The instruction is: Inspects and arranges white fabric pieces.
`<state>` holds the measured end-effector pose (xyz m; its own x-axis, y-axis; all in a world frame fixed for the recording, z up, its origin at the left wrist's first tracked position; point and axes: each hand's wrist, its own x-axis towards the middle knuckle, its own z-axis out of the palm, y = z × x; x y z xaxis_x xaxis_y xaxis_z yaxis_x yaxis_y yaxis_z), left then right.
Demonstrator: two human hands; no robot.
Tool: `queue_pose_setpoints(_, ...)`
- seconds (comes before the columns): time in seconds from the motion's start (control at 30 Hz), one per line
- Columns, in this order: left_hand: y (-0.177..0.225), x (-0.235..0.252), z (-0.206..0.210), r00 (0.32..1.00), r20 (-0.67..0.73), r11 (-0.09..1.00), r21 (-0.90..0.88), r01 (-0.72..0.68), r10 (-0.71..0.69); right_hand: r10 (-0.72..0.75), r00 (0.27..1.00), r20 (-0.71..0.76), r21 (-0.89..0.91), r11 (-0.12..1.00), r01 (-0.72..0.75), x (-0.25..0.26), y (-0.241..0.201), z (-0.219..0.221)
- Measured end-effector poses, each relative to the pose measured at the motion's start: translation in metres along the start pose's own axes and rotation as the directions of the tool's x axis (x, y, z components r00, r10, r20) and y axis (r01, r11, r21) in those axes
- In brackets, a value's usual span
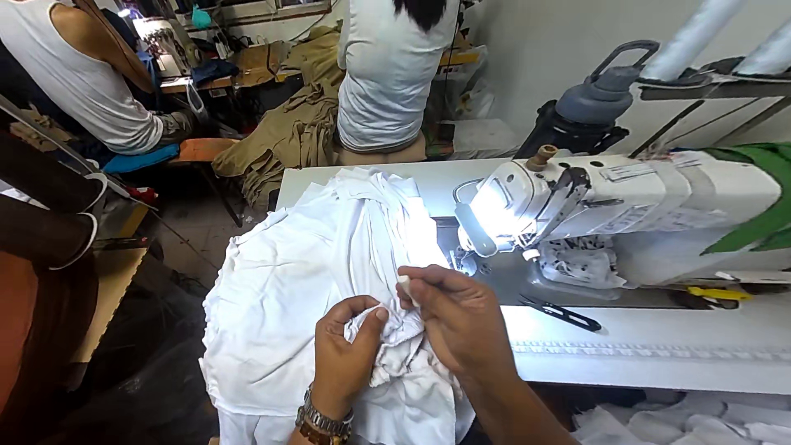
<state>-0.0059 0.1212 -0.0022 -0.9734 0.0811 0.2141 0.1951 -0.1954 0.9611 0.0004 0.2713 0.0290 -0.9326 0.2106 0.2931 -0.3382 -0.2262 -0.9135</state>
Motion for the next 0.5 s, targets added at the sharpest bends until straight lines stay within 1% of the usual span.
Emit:
queue_pose_setpoints(0.07,0.001,-0.001,0.001,1.0,-0.021,1.0,-0.003,0.002,-0.002,0.136,0.989,-0.059,0.147,0.981,-0.126,0.005,-0.008,-0.001)
queue_pose_setpoints(0.1,0.001,-0.001,0.003,0.999,-0.02,0.999,0.03,-0.034,0.035,0.198,0.977,-0.078,0.19,0.965,-0.18,0.009,-0.013,-0.002)
queue_pose_setpoints(0.13,0.001,-0.002,0.005,0.995,0.005,0.99,0.101,-0.098,0.098,0.258,0.962,-0.086,0.209,0.949,-0.235,0.015,-0.018,-0.002)
queue_pose_setpoints(0.17,0.001,-0.004,0.006,0.983,0.066,0.963,0.202,-0.179,0.169,0.31,0.948,-0.078,0.206,0.935,-0.288,0.022,-0.023,-0.003)
queue_pose_setpoints(0.2,0.004,-0.007,0.008,0.963,0.152,0.912,0.315,-0.262,0.224,0.354,0.933,-0.063,0.189,0.922,-0.337,0.03,-0.028,-0.003)
queue_pose_setpoints(0.27,0.015,-0.014,0.014,0.906,0.334,0.754,0.517,-0.406,0.259,0.391,0.92,-0.022,0.135,0.913,-0.385,0.047,-0.038,0.003)
queue_pose_setpoints(0.33,0.022,-0.024,0.025,0.861,0.445,0.584,0.641,-0.499,0.248,0.388,0.921,0.037,0.1,0.916,-0.389,0.065,-0.045,0.019)
queue_pose_setpoints(0.4,0.021,-0.036,0.04,0.834,0.478,0.412,0.725,-0.552,0.276,0.413,0.903,0.12,0.076,0.903,-0.423,0.083,-0.049,0.043)
queue_pose_setpoints(0.47,0.013,-0.044,0.052,0.806,0.491,0.233,0.785,-0.574,0.331,0.498,0.838,0.223,0.038,0.854,-0.518,0.104,-0.046,0.073)
queue_pose_setpoints(0.5,0.011,-0.046,0.055,0.792,0.515,0.162,0.795,-0.584,0.328,0.542,0.797,0.265,-0.003,0.827,-0.562,0.115,-0.042,0.09)
